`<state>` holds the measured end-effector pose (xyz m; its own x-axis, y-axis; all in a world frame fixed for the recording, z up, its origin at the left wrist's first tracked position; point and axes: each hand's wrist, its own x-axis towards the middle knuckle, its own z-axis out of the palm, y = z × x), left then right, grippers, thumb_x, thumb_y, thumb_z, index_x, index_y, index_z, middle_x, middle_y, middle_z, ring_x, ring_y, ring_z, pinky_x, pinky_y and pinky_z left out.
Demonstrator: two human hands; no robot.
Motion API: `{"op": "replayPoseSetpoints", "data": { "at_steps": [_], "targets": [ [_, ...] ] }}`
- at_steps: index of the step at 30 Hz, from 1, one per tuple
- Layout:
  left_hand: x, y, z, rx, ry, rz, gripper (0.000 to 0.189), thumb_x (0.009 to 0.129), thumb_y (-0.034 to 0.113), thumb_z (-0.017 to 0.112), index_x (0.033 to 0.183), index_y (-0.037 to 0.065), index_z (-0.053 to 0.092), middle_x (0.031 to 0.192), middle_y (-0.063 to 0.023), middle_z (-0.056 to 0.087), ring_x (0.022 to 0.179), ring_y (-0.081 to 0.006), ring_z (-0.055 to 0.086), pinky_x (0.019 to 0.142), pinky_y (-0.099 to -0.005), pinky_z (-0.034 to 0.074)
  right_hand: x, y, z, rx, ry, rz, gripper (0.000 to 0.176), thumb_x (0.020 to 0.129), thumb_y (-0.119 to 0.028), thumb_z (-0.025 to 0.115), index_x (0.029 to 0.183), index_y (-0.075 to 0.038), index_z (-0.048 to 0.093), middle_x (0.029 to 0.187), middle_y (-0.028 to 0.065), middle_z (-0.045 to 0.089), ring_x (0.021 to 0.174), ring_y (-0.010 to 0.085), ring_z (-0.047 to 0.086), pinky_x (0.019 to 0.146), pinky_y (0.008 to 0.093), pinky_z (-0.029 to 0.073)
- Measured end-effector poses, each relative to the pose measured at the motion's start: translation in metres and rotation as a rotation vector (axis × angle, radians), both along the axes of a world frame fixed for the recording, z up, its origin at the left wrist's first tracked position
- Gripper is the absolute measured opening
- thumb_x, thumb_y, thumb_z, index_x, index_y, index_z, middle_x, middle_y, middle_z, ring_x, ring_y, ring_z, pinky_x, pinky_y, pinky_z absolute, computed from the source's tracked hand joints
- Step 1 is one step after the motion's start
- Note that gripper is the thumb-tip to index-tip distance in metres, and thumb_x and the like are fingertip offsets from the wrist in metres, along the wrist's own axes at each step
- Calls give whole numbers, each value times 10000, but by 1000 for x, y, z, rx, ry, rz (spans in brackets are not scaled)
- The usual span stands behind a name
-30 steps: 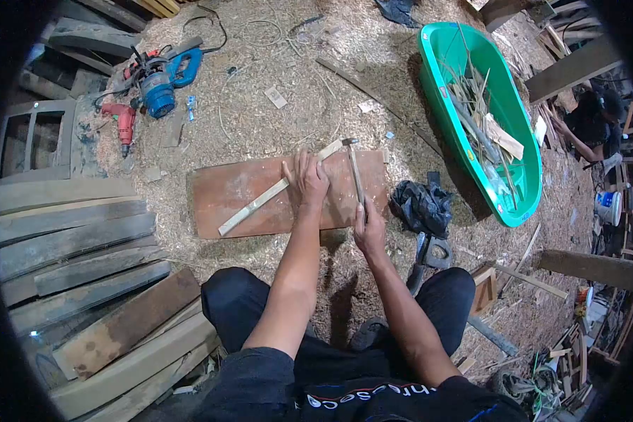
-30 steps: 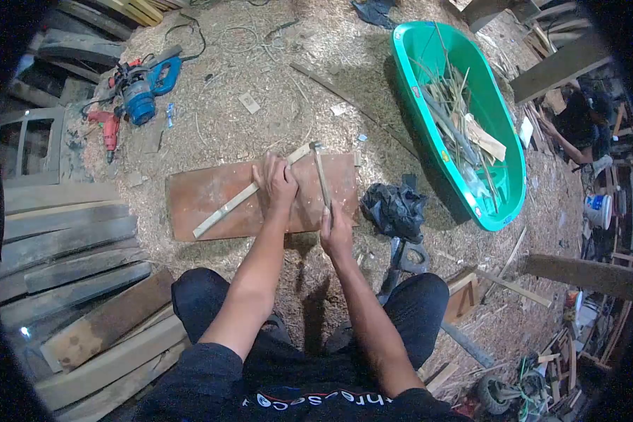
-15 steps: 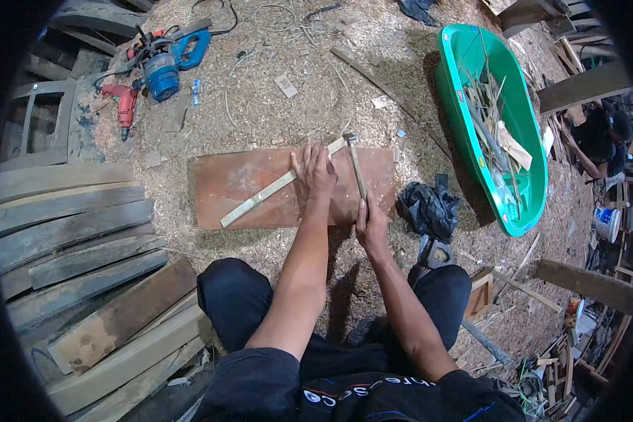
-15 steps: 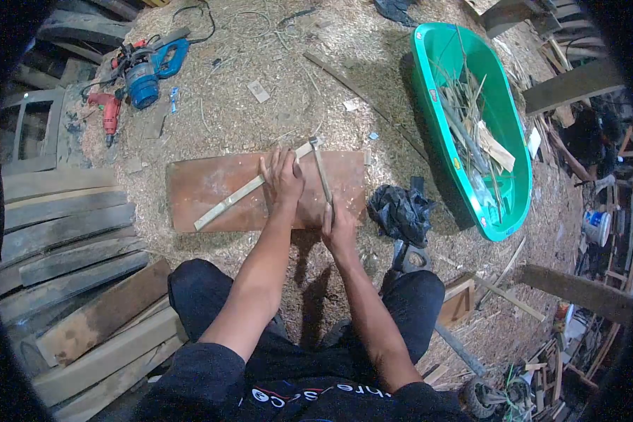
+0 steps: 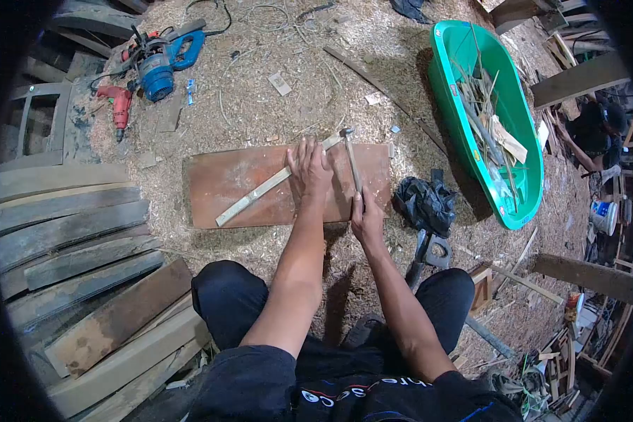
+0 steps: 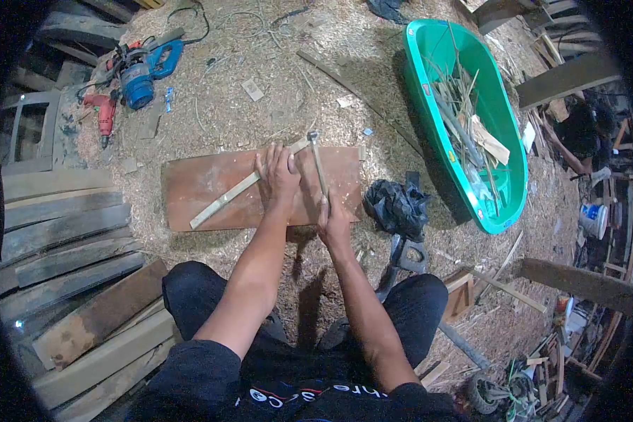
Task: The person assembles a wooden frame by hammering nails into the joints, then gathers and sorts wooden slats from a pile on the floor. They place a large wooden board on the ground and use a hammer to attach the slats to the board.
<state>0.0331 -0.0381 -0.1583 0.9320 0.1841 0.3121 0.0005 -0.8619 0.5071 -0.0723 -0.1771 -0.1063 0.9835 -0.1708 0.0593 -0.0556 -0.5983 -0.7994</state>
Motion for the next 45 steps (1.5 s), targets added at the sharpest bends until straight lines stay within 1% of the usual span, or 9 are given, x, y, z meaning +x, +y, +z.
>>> {"op": "replayPoseSetpoints", "data": {
  "at_steps": [4, 8, 12, 24, 30, 33, 36, 43, 45],
  "targets": [
    [-2, 2, 5, 6, 4, 2, 271, 905, 160, 545, 1139, 67, 648, 1332, -112, 584, 1337, -280, 453, 1167, -539, 179, 0, 3, 3, -10, -81, 16, 347, 991, -171, 505, 1280, 17, 542, 757, 250, 613, 674, 349, 644, 629, 422, 488],
    [-1, 1, 1, 3, 12, -5, 270, 921, 157, 532, 1152, 67, 638, 1339, -108, 582, 1344, -281, 444, 1168, -531, 182, -2, -1, -10, -10, 102, -35, 370, 986, -133, 500, 1327, 9, 519, 865, 283, 632, 757, 431, 646, 656, 456, 499],
    [-3, 2, 2, 10, 1, -6, 258, 921, 159, 532, 1136, 70, 640, 1341, -105, 580, 1345, -281, 444, 1163, -533, 196, 5, 0, -2, -18, -130, -22, 350, 987, -137, 499, 1308, -1, 526, 888, 287, 637, 775, 434, 651, 681, 457, 511],
    [2, 2, -5, -30, -30, 3, 317, 837, 111, 592, 1148, 89, 652, 1350, -96, 575, 1343, -270, 450, 1170, -538, 179, 5, -3, -3, 5, -15, -15, 366, 1001, -173, 498, 1299, 37, 532, 939, 305, 646, 862, 403, 675, 751, 432, 516],
    [0, 1, 0, 2, 14, 4, 332, 837, 122, 599, 1164, 81, 644, 1350, -103, 574, 1350, -270, 444, 1174, -534, 178, 4, -4, -2, -106, 61, 66, 362, 964, -108, 540, 1293, 40, 533, 1007, 316, 639, 897, 454, 655, 754, 460, 521],
    [1, 2, -5, -9, -14, 7, 343, 838, 128, 596, 1173, 74, 639, 1351, -108, 574, 1355, -270, 439, 1175, -536, 178, 4, 1, -4, -50, -118, 57, 379, 999, -172, 500, 1309, 45, 521, 924, 290, 648, 824, 400, 672, 723, 438, 511],
    [-2, 4, -2, 1, 4, -19, 331, 850, 144, 585, 1167, 70, 644, 1342, -110, 581, 1354, -271, 440, 1174, -535, 184, 4, 4, 2, 3, -33, 29, 366, 964, -126, 538, 1303, 12, 539, 959, 305, 642, 849, 447, 654, 720, 470, 517],
    [-3, 2, -9, -11, -63, 0, 306, 873, 145, 571, 1158, 62, 645, 1320, -114, 591, 1332, -287, 458, 1153, -538, 213, 2, 1, -11, -18, -68, 31, 364, 989, -154, 506, 1288, 51, 534, 833, 264, 636, 713, 363, 660, 656, 420, 508],
    [2, 2, -8, -7, -84, 2, 270, 880, 144, 573, 1126, 63, 651, 1305, -114, 597, 1307, -304, 475, 1130, -543, 236, 3, 0, -11, -23, -18, 41, 360, 986, -142, 505, 1289, 51, 529, 893, 269, 640, 781, 383, 660, 700, 428, 512]
  ]
}}
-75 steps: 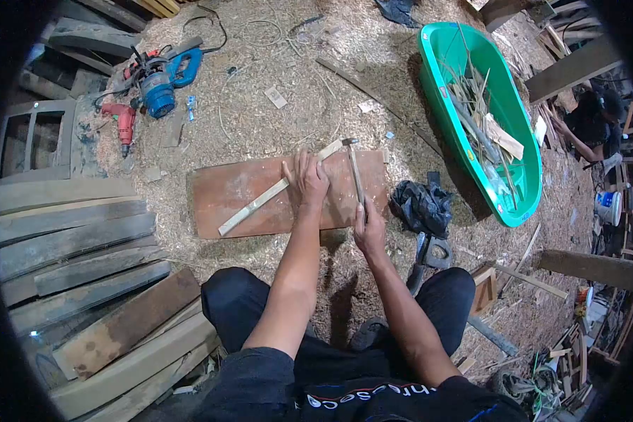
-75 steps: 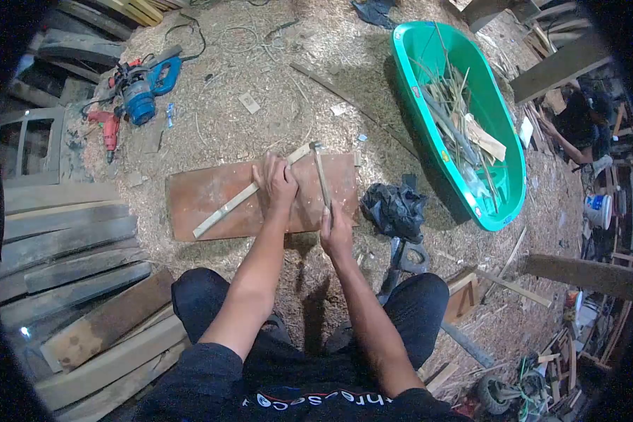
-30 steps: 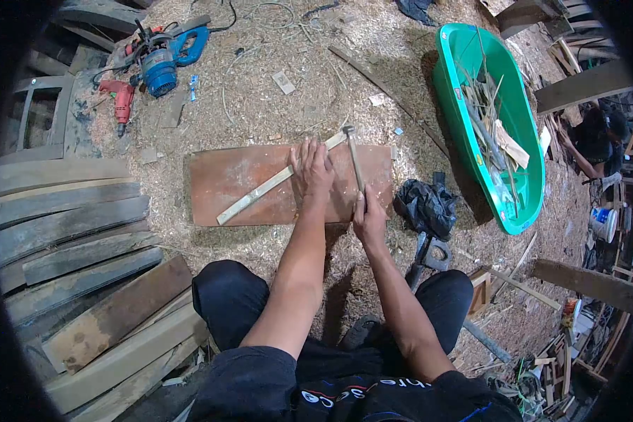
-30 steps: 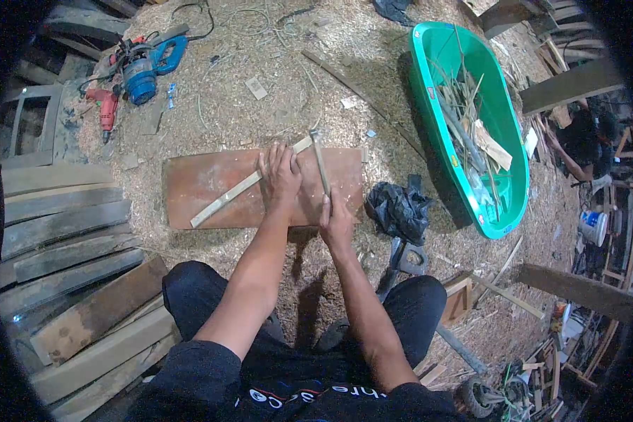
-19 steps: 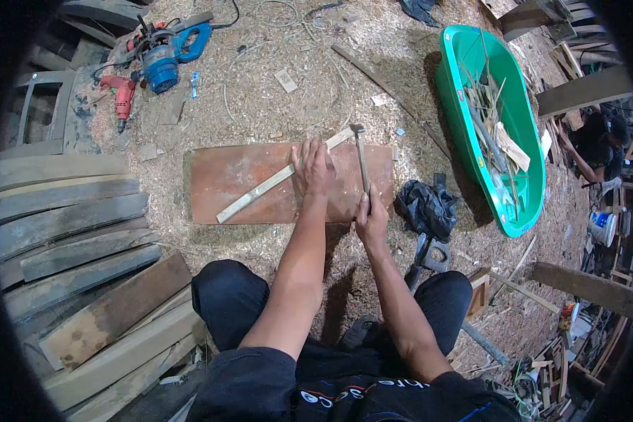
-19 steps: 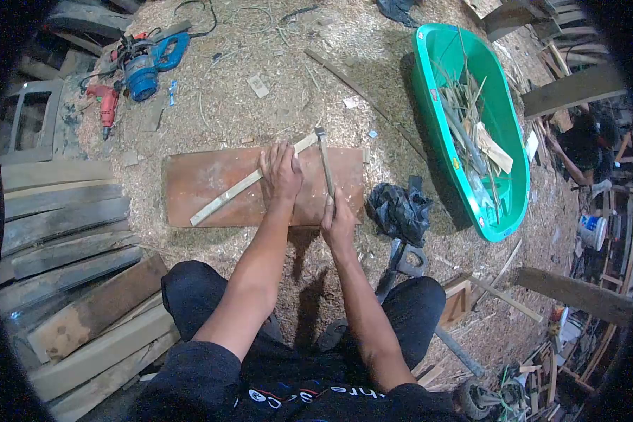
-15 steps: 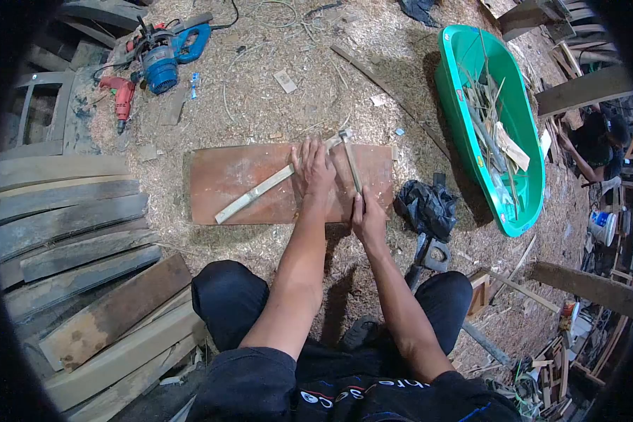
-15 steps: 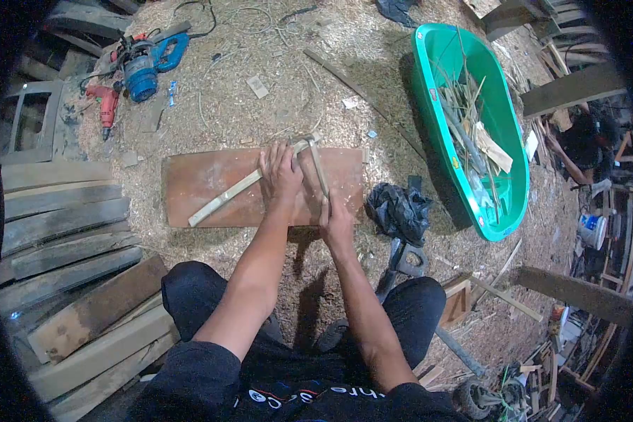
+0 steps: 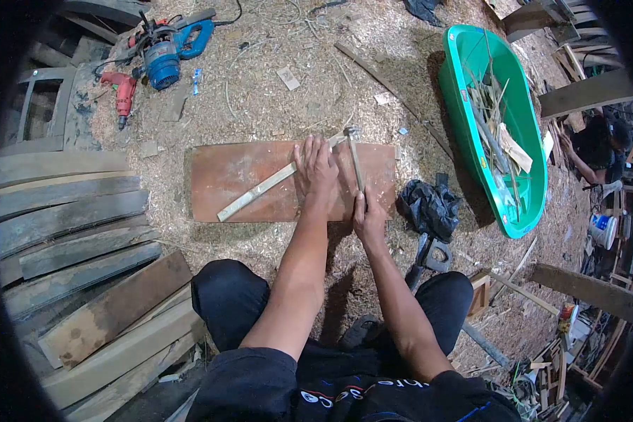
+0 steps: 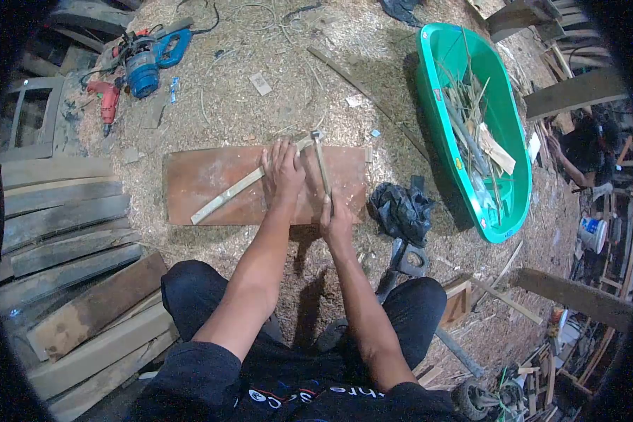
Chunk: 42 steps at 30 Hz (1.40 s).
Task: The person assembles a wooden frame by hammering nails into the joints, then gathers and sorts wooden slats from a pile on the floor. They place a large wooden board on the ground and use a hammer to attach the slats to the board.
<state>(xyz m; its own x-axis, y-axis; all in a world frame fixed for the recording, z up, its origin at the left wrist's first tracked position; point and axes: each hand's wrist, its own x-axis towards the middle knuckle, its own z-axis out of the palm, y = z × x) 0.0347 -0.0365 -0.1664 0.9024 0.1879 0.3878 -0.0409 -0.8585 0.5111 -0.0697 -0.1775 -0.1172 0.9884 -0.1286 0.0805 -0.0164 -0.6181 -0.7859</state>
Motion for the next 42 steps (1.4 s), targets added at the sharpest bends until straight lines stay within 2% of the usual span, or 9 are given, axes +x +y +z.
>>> {"op": "replayPoseSetpoints", "data": {
  "at_steps": [6, 10, 11, 20, 26, 27, 31, 40, 42],
  "targets": [
    [-2, 0, 7, -8, 35, 5, 258, 885, 142, 575, 1116, 66, 659, 1281, -108, 614, 1306, -298, 481, 1133, -542, 233, 3, 5, 9, -41, -49, -10, 368, 972, -124, 523, 1311, 20, 527, 1077, 331, 618, 959, 445, 648, 805, 473, 512],
    [-1, 0, 12, -10, 81, -4, 295, 859, 132, 592, 1140, 62, 647, 1331, -106, 584, 1337, -281, 455, 1162, -530, 205, 1, 1, 9, 89, 114, -53, 367, 969, -122, 518, 1309, 15, 529, 972, 295, 641, 869, 454, 641, 747, 472, 506],
    [-2, 0, 14, -15, 92, -1, 293, 860, 129, 589, 1140, 64, 648, 1334, -107, 582, 1337, -283, 454, 1162, -529, 205, 0, 2, 7, 64, -52, -37, 362, 965, -110, 519, 1304, 14, 532, 925, 282, 636, 820, 449, 638, 709, 467, 502],
    [-6, 0, 11, -7, 61, 6, 284, 893, 154, 563, 1149, 76, 657, 1321, -106, 592, 1326, -287, 464, 1159, -530, 214, -1, 7, 10, 41, -52, -15, 359, 972, -131, 520, 1300, 16, 529, 910, 286, 637, 833, 450, 637, 719, 475, 500],
    [2, -3, 2, 8, 88, 44, 304, 951, 241, 520, 1196, 100, 630, 1310, -97, 598, 1324, -271, 466, 1158, -527, 209, -3, 3, 11, 192, 174, -139, 348, 1009, -175, 481, 1287, 30, 522, 892, 251, 648, 805, 346, 666, 730, 416, 508],
    [-1, -2, 7, -16, 95, 39, 310, 945, 233, 534, 1206, 89, 617, 1309, -104, 598, 1320, -282, 466, 1154, -530, 210, -2, 3, 7, 197, 110, -159, 347, 1024, -215, 495, 1268, 24, 555, 749, 124, 641, 663, 171, 595, 626, 346, 494],
    [-1, -1, 12, -41, 98, 7, 348, 936, 230, 560, 1244, 70, 578, 1306, -118, 598, 1323, -304, 457, 1149, -530, 203, -14, -9, -3, 143, 112, -164, 325, 991, -155, 511, 1264, 20, 532, 987, 236, 654, 902, 311, 674, 797, 390, 507],
    [-4, 6, -2, 66, 62, -31, 337, 961, 256, 539, 1226, 66, 624, 1324, -91, 599, 1340, -269, 454, 1162, -493, 214, -53, -16, 3, 141, 52, -167, 369, 934, -173, 592, 1262, -13, 538, 963, 234, 669, 899, 392, 675, 787, 444, 514],
    [-3, 12, 3, 113, -14, -76, 281, 938, 221, 567, 1176, 101, 656, 1261, -82, 624, 1221, -286, 531, 1064, -492, 323, -57, -18, 19, 163, 143, -184, 368, 938, -189, 585, 1264, -24, 540, 967, 239, 668, 913, 401, 672, 787, 457, 510]
  ]
}}
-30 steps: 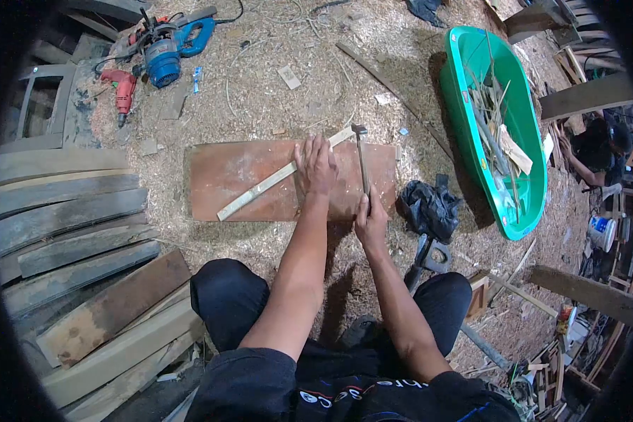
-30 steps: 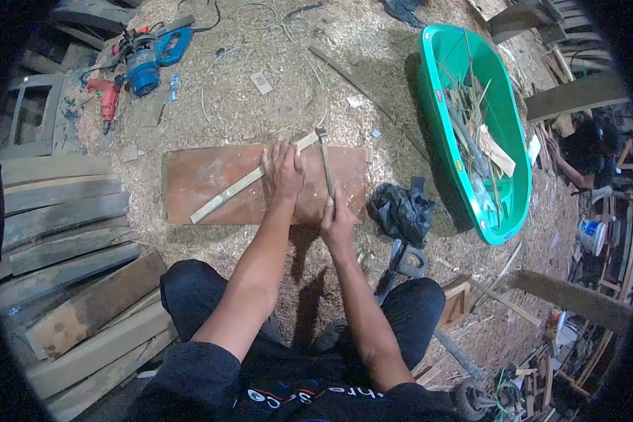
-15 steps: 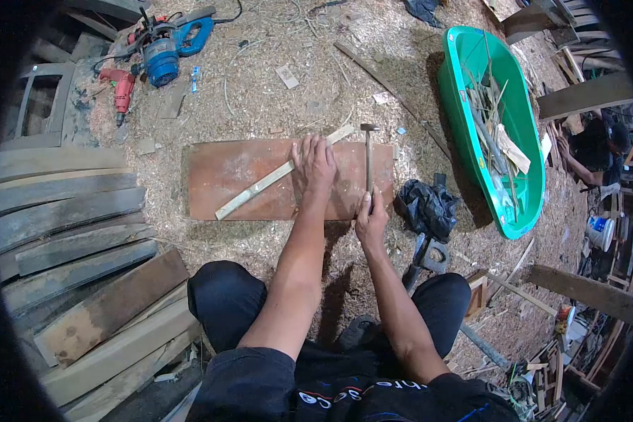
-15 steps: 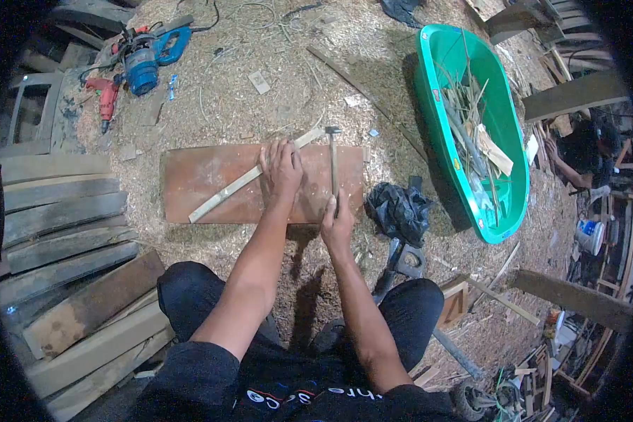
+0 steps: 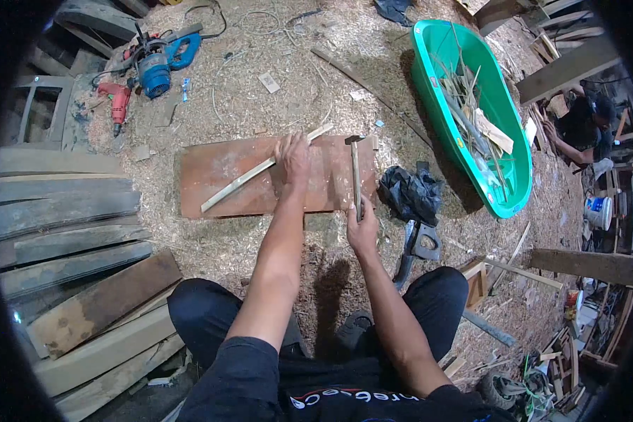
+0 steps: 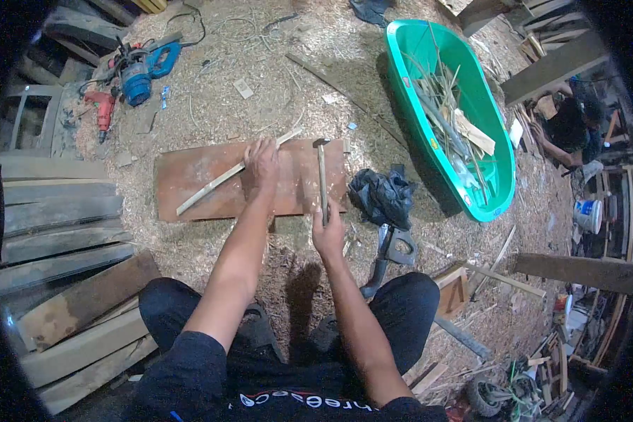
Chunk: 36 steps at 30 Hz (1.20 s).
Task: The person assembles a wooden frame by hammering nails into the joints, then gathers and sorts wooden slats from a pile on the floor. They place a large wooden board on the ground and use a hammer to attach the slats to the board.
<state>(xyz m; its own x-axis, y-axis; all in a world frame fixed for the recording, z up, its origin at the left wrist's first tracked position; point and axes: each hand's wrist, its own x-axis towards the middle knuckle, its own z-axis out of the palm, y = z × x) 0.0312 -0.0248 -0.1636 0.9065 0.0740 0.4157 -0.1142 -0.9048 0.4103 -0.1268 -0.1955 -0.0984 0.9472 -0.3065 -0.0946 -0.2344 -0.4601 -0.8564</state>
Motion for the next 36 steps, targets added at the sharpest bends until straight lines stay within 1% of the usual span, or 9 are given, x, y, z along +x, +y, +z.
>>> {"op": "replayPoseSetpoints", "data": {
  "at_steps": [5, 8, 11, 18, 21, 24, 27, 33, 36],
  "targets": [
    [-13, 18, 9, -18, 65, -97, 235, 888, 184, 621, 1109, 141, 684, 1047, -68, 644, 999, -284, 581, 863, -456, 423, -1, 0, 0, -2, 7, 2, 361, 942, -201, 577, 1261, -36, 543, 954, 259, 662, 908, 431, 659, 774, 474, 509],
    [-14, 24, -8, 55, -137, -142, 215, 890, 202, 608, 1086, 141, 672, 969, -52, 603, 959, -250, 573, 836, -425, 439, 0, 3, -1, 7, -26, 15, 356, 945, -178, 568, 1269, -33, 539, 942, 268, 660, 891, 442, 656, 759, 481, 508],
    [-20, 19, 8, 39, -29, -114, 220, 881, 188, 614, 1089, 146, 667, 982, -42, 611, 970, -246, 575, 841, -418, 438, 0, 3, 10, 18, 56, 47, 365, 943, -162, 573, 1279, -22, 543, 988, 267, 658, 909, 442, 655, 783, 477, 512],
    [-25, 15, 15, 77, -47, -98, 185, 884, 159, 595, 1053, 130, 664, 1012, -39, 615, 974, -254, 574, 848, -419, 431, -2, 9, -10, -23, -87, 66, 359, 947, -152, 566, 1272, -1, 547, 1061, 285, 642, 974, 458, 633, 829, 481, 503],
    [-32, 8, 17, 27, -48, -86, 171, 902, 149, 558, 1031, 116, 666, 1038, -55, 622, 1008, -268, 572, 844, -434, 434, 9, 8, 26, 9, 10, 131, 376, 948, -146, 561, 1292, 4, 533, 1094, 294, 635, 1002, 467, 621, 849, 484, 505],
    [-32, 8, 15, 19, -28, -85, 193, 877, 123, 569, 1045, 121, 664, 1044, -57, 619, 1023, -266, 566, 855, -435, 430, 19, 3, 4, -156, -205, 210, 383, 951, -152, 559, 1296, 13, 533, 1133, 297, 624, 1018, 465, 614, 861, 488, 509],
    [-31, 9, 13, 45, -15, -80, 229, 855, 103, 577, 1066, 121, 663, 1057, -62, 618, 1033, -267, 561, 873, -433, 422, 19, 2, 3, -222, -197, 263, 383, 934, -135, 571, 1284, 19, 547, 1163, 297, 615, 1046, 453, 605, 873, 479, 512],
    [-31, 11, 8, 88, -20, -94, 300, 804, 107, 624, 1100, 146, 648, 1079, -32, 596, 1032, -234, 550, 865, -418, 415, 26, -3, -1, -247, -107, 255, 395, 897, -105, 580, 1281, -19, 567, 1142, 278, 629, 1016, 446, 615, 845, 487, 519],
    [-31, 11, 11, 83, -73, -91, 256, 819, 116, 609, 1068, 138, 668, 1078, -25, 594, 1026, -229, 549, 865, -415, 414, 28, 0, 5, -200, -204, 301, 406, 900, -134, 576, 1299, -63, 567, 1103, 271, 640, 985, 448, 623, 823, 493, 519]
  ]
}}
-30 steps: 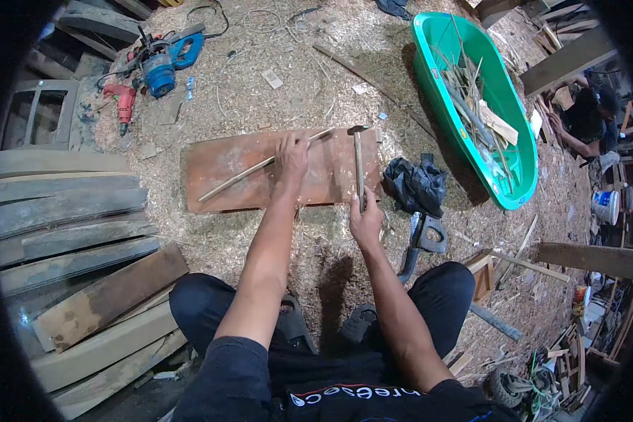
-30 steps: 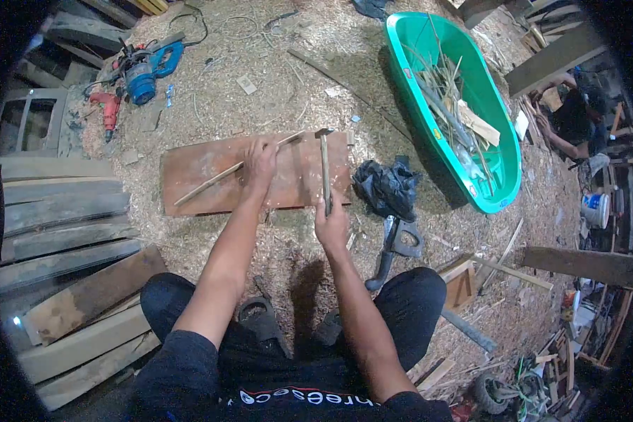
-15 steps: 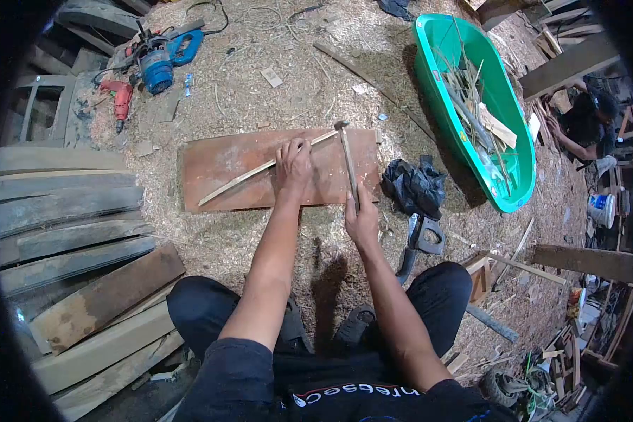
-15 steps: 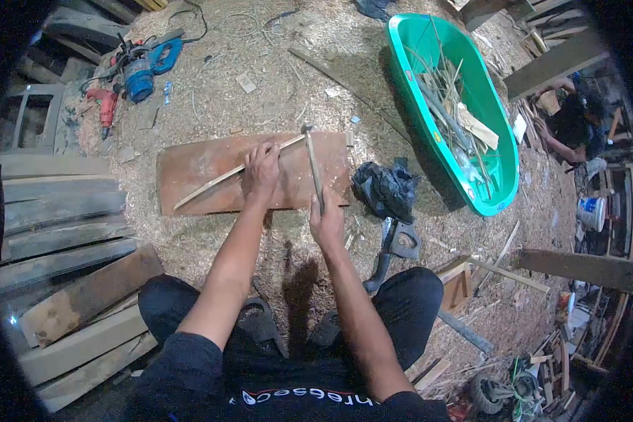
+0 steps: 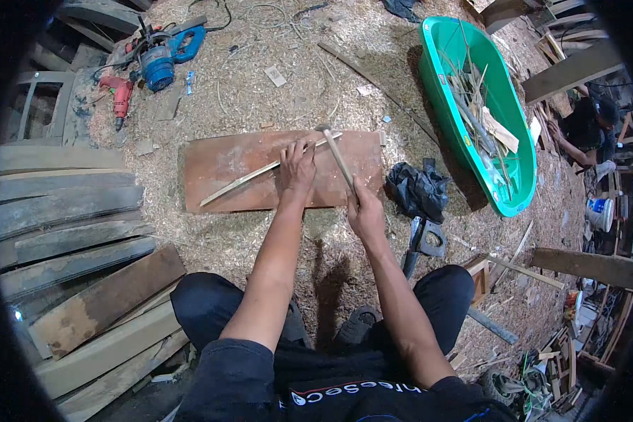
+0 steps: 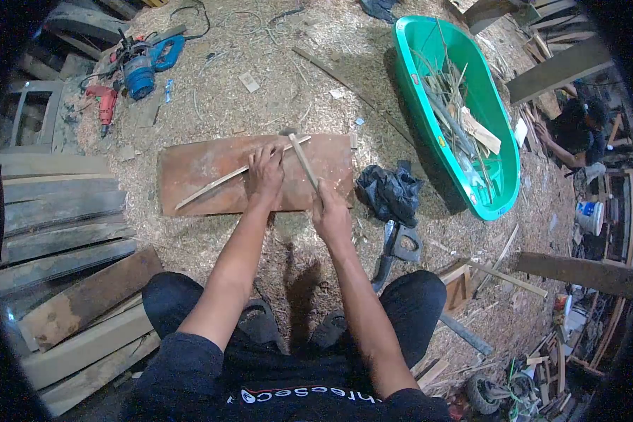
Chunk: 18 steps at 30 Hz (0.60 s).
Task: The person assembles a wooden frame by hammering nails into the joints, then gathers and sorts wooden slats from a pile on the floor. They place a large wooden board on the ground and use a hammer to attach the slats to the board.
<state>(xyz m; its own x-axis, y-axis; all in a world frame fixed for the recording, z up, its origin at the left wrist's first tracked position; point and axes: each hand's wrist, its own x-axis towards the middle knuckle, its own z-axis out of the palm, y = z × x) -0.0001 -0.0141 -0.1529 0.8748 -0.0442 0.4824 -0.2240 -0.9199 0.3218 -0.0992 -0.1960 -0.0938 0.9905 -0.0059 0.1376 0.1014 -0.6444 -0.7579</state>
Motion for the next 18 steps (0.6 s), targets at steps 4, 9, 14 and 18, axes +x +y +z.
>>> {"op": "replayPoseSetpoints", "data": {
  "at_steps": [4, 9, 14, 18],
  "targets": [
    [-1, 0, 9, -16, 168, -2, 273, 873, 120, 562, 1119, 132, 680, 1112, -50, 604, 1059, -252, 552, 899, -417, 417, 2, 7, 7, -188, 83, -54, 391, 878, -97, 615, 1260, -18, 594, 949, 261, 662, 864, 443, 642, 782, 477, 513],
    [-1, 0, 2, -39, 49, -9, 239, 870, 128, 569, 1072, 119, 697, 1081, -43, 605, 1048, -249, 556, 892, -418, 417, -4, 9, 13, -243, 149, -1, 420, 896, -175, 594, 1310, -102, 575, 1025, 253, 657, 921, 451, 635, 800, 488, 517],
    [0, -1, 0, -70, 43, 5, 211, 869, 126, 572, 1032, 113, 705, 1080, -33, 607, 1034, -244, 555, 877, -420, 418, 2, 2, 9, -128, 74, -41, 385, 885, -139, 624, 1261, -63, 608, 953, 251, 661, 879, 443, 640, 752, 491, 518],
    [0, -1, 1, -46, 96, -5, 219, 869, 126, 574, 1043, 119, 707, 1076, -34, 608, 1018, -246, 553, 869, -423, 416, 2, 4, 8, -134, 25, -37, 384, 885, -128, 622, 1260, -49, 606, 947, 243, 664, 858, 429, 649, 726, 493, 518]
  ]
}}
